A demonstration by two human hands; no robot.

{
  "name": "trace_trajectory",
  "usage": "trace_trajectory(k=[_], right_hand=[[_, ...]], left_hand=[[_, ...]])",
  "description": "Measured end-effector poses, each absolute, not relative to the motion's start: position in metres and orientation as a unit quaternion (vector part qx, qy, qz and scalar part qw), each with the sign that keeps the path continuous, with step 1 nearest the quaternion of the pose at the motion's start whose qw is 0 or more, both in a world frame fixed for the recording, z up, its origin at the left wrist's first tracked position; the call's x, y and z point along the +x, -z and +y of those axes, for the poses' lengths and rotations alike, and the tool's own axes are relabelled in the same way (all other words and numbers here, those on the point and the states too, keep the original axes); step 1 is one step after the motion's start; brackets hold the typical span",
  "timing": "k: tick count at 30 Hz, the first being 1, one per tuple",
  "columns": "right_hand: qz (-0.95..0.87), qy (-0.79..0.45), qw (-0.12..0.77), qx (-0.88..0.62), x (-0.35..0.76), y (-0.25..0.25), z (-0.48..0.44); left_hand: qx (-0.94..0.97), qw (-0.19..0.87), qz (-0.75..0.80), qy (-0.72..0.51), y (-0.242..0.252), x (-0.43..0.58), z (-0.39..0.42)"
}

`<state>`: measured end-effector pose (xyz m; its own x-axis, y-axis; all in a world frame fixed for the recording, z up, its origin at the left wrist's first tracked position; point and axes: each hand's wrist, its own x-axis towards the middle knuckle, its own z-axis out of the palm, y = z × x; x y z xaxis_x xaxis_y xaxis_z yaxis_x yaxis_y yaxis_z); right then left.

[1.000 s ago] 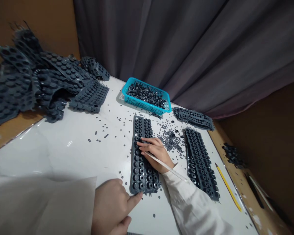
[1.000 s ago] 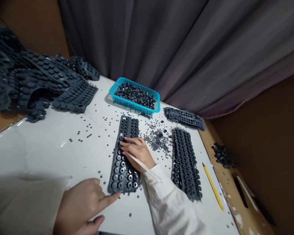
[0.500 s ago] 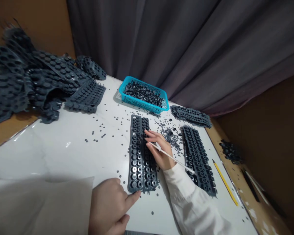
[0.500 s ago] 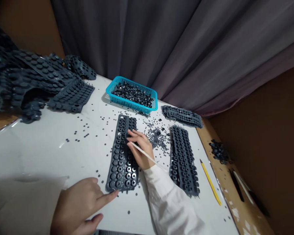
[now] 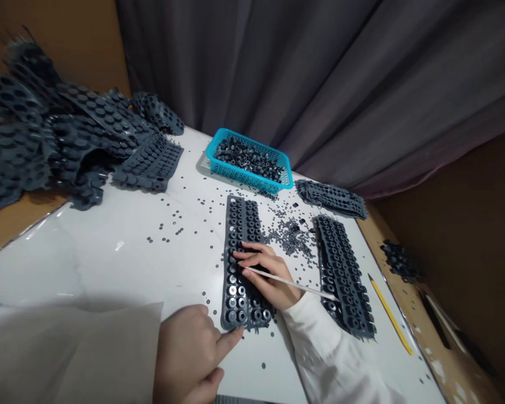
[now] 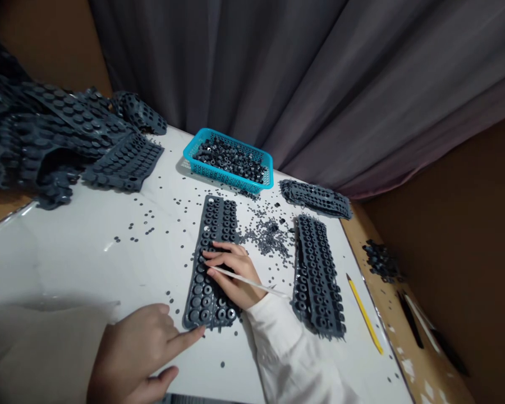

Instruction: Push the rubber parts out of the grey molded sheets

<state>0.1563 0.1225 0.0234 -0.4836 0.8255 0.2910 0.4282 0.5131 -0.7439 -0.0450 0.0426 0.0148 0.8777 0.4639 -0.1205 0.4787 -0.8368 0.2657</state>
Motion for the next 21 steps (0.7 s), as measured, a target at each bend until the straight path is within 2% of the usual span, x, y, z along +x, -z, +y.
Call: trace_trajectory(k=[9, 14, 17, 21], right_hand=[[-0.871, -0.150, 0.312, -0.349, 0.158, -0.018, 0.127], [-0.852, -0.095, 0.327, -0.398, 0.160, -0.016, 0.133], [-0.809, -0.128, 0.370, -0.438, 0.161, -0.019, 0.133], [-0.784, -0.252, 0.386, -0.416, 0.160, -0.024, 0.123]], left_hand=[[0.956, 0.160, 0.243, 0.031, -0.016, -0.044, 0.044], [0.957, 0.157, 0.243, 0.029, -0.015, -0.045, 0.043], [0.957, 0.157, 0.240, 0.035, -0.017, -0.045, 0.042], [0.957, 0.151, 0.245, 0.038, -0.017, -0.046, 0.043]])
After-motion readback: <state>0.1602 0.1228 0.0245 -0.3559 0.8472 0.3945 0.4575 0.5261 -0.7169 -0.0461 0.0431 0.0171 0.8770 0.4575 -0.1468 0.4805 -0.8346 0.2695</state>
